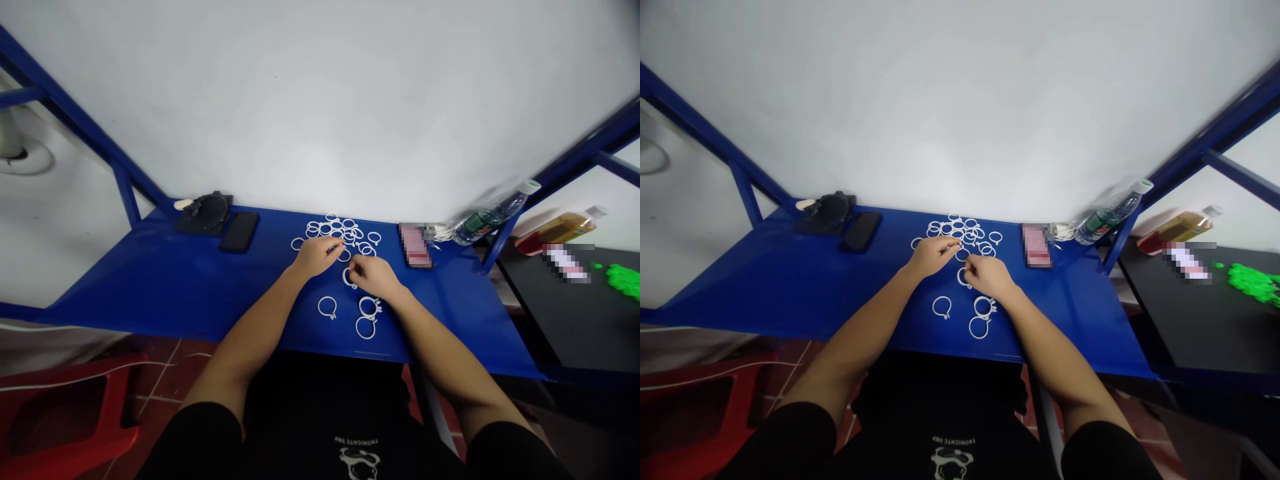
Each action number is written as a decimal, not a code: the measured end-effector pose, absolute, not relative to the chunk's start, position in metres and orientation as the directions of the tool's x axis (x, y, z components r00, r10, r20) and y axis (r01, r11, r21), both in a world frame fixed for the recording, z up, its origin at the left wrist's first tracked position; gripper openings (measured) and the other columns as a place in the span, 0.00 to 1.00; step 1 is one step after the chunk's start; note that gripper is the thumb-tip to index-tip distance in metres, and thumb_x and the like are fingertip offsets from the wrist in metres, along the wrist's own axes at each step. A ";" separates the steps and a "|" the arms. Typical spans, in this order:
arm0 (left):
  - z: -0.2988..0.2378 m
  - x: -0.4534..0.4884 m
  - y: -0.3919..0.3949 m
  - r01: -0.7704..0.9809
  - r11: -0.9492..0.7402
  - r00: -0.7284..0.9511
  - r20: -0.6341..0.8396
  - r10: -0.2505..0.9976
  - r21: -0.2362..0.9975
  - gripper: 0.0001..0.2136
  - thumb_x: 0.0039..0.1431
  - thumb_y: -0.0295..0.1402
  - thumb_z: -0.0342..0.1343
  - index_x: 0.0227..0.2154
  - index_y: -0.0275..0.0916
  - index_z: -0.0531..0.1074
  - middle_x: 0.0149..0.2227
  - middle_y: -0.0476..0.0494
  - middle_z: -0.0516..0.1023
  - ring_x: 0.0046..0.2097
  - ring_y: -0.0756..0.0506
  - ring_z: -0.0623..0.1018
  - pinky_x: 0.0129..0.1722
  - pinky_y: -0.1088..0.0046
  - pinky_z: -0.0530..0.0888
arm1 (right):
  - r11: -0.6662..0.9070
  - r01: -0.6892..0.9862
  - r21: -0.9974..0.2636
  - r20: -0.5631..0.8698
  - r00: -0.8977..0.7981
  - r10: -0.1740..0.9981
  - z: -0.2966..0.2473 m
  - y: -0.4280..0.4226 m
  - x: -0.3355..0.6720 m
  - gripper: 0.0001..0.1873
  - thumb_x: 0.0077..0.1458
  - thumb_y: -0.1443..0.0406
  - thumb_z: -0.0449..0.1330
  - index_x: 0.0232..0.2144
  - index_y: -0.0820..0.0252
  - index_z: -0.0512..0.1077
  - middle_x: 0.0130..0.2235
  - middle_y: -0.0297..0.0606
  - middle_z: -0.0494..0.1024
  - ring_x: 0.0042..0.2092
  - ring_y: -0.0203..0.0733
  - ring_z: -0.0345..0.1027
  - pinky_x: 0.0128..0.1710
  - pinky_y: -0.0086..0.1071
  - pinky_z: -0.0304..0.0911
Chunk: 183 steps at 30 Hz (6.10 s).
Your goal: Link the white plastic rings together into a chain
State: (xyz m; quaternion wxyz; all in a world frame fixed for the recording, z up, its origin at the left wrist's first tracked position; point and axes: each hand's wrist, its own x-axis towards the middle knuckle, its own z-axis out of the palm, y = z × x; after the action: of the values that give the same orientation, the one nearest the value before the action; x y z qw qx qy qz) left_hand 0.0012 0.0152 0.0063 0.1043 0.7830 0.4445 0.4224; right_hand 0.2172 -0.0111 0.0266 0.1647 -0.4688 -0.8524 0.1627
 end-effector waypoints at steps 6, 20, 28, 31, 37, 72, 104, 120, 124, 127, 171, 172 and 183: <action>0.000 0.015 0.006 0.523 -0.725 0.411 0.612 0.676 0.449 0.21 0.63 0.48 0.64 0.54 0.42 0.78 0.37 0.48 0.85 0.28 0.51 0.78 0.38 0.71 0.77 | 0.293 0.629 -0.720 0.251 -0.158 0.955 0.022 0.000 0.225 0.13 0.55 0.64 0.59 0.43 0.55 0.73 0.28 0.31 0.79 0.27 0.39 0.70 0.30 0.30 0.61; 0.000 0.023 0.004 0.560 -0.775 0.512 0.612 0.603 0.295 0.10 0.70 0.40 0.58 0.45 0.46 0.83 0.35 0.48 0.86 0.35 0.47 0.83 0.37 0.70 0.75 | 0.237 0.570 -0.787 0.202 -0.124 0.971 0.010 0.006 0.226 0.16 0.52 0.64 0.57 0.44 0.57 0.75 0.27 0.30 0.78 0.26 0.38 0.68 0.28 0.29 0.59; -0.004 0.024 0.006 0.535 -0.769 0.481 0.622 0.619 0.351 0.10 0.70 0.37 0.58 0.48 0.46 0.83 0.44 0.46 0.87 0.42 0.47 0.85 0.40 0.70 0.79 | 0.245 0.547 -0.800 0.202 -0.139 0.970 0.010 0.007 0.226 0.14 0.54 0.63 0.56 0.43 0.58 0.75 0.26 0.31 0.78 0.27 0.39 0.70 0.30 0.30 0.61; -0.006 0.023 0.007 0.515 -0.774 0.479 0.626 0.616 0.368 0.11 0.72 0.35 0.56 0.50 0.46 0.82 0.46 0.46 0.86 0.44 0.48 0.85 0.43 0.70 0.80 | 0.261 0.529 -0.808 0.207 -0.159 0.965 0.008 0.007 0.226 0.15 0.56 0.63 0.56 0.44 0.59 0.75 0.26 0.32 0.79 0.27 0.39 0.70 0.30 0.30 0.62; -0.005 0.021 0.009 0.444 -0.799 0.484 0.641 0.595 0.406 0.12 0.72 0.33 0.56 0.51 0.45 0.82 0.46 0.46 0.86 0.44 0.48 0.86 0.45 0.70 0.82 | 0.292 0.465 -0.836 0.223 -0.199 0.954 0.003 0.009 0.226 0.17 0.55 0.63 0.56 0.46 0.60 0.75 0.26 0.31 0.78 0.27 0.39 0.71 0.31 0.30 0.63; -0.011 -0.012 0.035 0.694 -0.383 0.024 0.512 0.859 0.610 0.15 0.66 0.29 0.60 0.54 0.44 0.78 0.58 0.42 0.80 0.56 0.41 0.81 0.54 0.64 0.79 | 0.531 0.730 -0.429 -0.186 -0.647 0.739 0.049 -0.006 0.244 0.02 0.57 0.67 0.63 0.32 0.57 0.78 0.33 0.35 0.82 0.32 0.38 0.70 0.33 0.30 0.55; 0.005 0.026 0.004 0.533 -0.811 0.423 0.755 0.501 0.240 0.09 0.71 0.35 0.57 0.43 0.45 0.83 0.43 0.47 0.86 0.41 0.48 0.85 0.41 0.70 0.80 | -0.182 -0.044 -0.982 -0.164 -0.262 0.951 0.023 0.008 0.220 0.20 0.44 0.61 0.61 0.42 0.54 0.64 0.17 0.21 0.69 0.15 0.33 0.55 0.15 0.25 0.49; 0.010 0.018 0.005 0.500 -0.770 0.363 0.711 0.602 0.397 0.10 0.72 0.32 0.53 0.44 0.42 0.81 0.40 0.44 0.85 0.41 0.47 0.84 0.43 0.69 0.80 | -0.061 0.096 -0.993 -0.089 -0.318 0.944 0.024 0.003 0.217 0.22 0.52 0.49 0.66 0.41 0.57 0.71 0.21 0.26 0.73 0.19 0.33 0.60 0.19 0.27 0.54; 0.007 0.014 0.010 0.564 -0.709 0.241 0.737 0.631 0.423 0.10 0.71 0.35 0.55 0.44 0.41 0.82 0.39 0.44 0.86 0.40 0.47 0.84 0.43 0.70 0.80 | 0.010 0.124 -0.992 -0.022 -0.256 0.966 0.022 0.007 0.222 0.28 0.55 0.46 0.63 0.51 0.57 0.69 0.23 0.26 0.73 0.19 0.34 0.60 0.21 0.29 0.54; 0.003 0.006 0.018 0.620 -0.610 0.101 0.720 0.686 0.494 0.10 0.71 0.34 0.56 0.47 0.41 0.82 0.42 0.43 0.86 0.41 0.46 0.85 0.43 0.70 0.80 | 0.170 0.311 -0.935 0.073 -0.302 0.950 0.024 0.005 0.229 0.24 0.57 0.49 0.64 0.48 0.57 0.72 0.24 0.27 0.73 0.23 0.35 0.62 0.25 0.30 0.57; 0.005 0.027 0.003 0.480 -0.782 0.399 0.695 0.598 0.397 0.07 0.70 0.33 0.58 0.43 0.41 0.81 0.40 0.45 0.86 0.41 0.48 0.85 0.42 0.71 0.80 | 0.277 0.544 -0.792 0.212 -0.180 0.961 0.010 0.001 0.222 0.19 0.56 0.66 0.57 0.51 0.58 0.72 0.26 0.30 0.77 0.27 0.38 0.69 0.30 0.30 0.60; 0.005 0.027 0.003 0.480 -0.782 0.393 0.699 0.597 0.398 0.07 0.70 0.33 0.58 0.42 0.41 0.82 0.40 0.45 0.86 0.41 0.48 0.85 0.43 0.71 0.80 | 0.283 0.531 -0.799 0.211 -0.193 0.958 0.010 0.001 0.222 0.19 0.57 0.65 0.57 0.51 0.58 0.72 0.26 0.30 0.77 0.27 0.38 0.69 0.31 0.30 0.61; 0.012 0.002 0.015 0.592 -0.640 0.197 0.682 0.704 0.490 0.09 0.71 0.34 0.57 0.43 0.42 0.82 0.42 0.45 0.86 0.43 0.47 0.85 0.45 0.70 0.79 | 0.440 0.509 -0.740 0.408 -0.179 0.895 0.017 -0.009 0.222 0.16 0.63 0.53 0.63 0.48 0.56 0.74 0.25 0.28 0.73 0.26 0.37 0.67 0.33 0.32 0.64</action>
State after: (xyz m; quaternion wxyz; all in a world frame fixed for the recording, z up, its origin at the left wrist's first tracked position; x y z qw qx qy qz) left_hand 0.0022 0.0154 0.0116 0.0591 0.7713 0.4200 0.4745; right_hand 0.2217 -0.0086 0.0172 0.4258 -0.4785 -0.7338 0.2264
